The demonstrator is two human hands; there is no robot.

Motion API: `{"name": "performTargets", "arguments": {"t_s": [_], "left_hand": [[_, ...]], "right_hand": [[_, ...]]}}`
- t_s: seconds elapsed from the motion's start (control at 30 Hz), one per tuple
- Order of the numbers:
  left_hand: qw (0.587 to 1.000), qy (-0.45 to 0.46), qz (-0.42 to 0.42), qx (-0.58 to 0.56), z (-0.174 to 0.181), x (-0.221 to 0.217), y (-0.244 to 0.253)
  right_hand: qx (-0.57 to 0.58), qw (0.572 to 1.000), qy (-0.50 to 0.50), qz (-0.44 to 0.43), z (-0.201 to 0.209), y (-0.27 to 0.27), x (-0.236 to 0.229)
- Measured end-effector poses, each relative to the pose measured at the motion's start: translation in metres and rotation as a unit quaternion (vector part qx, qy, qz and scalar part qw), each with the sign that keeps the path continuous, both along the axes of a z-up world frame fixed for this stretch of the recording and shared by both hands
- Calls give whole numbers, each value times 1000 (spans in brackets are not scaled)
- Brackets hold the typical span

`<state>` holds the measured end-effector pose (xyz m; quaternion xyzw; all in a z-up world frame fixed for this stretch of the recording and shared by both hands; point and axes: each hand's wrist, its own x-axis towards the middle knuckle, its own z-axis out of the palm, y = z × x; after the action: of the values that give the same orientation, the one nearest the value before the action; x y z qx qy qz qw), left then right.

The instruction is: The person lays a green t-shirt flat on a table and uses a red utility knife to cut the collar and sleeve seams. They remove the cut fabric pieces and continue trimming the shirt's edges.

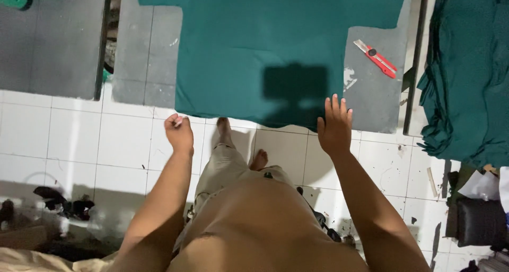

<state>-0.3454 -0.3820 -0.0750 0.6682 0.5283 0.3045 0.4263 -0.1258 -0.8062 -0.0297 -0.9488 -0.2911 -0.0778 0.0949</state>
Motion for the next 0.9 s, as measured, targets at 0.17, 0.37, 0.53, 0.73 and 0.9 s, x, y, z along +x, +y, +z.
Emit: {"name": "performTargets", "arguments": {"t_s": [0.17, 0.37, 0.53, 0.73, 0.9], "left_hand": [[963, 17, -121, -239, -83, -4, 36], [974, -13, -124, -189, -6, -10, 17], [964, -18, -153, -216, -25, -43, 30], [933, 2, -203, -298, 68, -55, -4], [925, -10, -186, -331, 58, -50, 18]], "right_hand": [[133, 989, 27, -58, 4, -11, -13], [146, 965, 92, -197, -20, -29, -12], [51, 920, 246, -300, -22, -44, -21], [309, 776, 467, -289, -9, -31, -42], [429, 704, 513, -240, 4, -26, -23]]}}
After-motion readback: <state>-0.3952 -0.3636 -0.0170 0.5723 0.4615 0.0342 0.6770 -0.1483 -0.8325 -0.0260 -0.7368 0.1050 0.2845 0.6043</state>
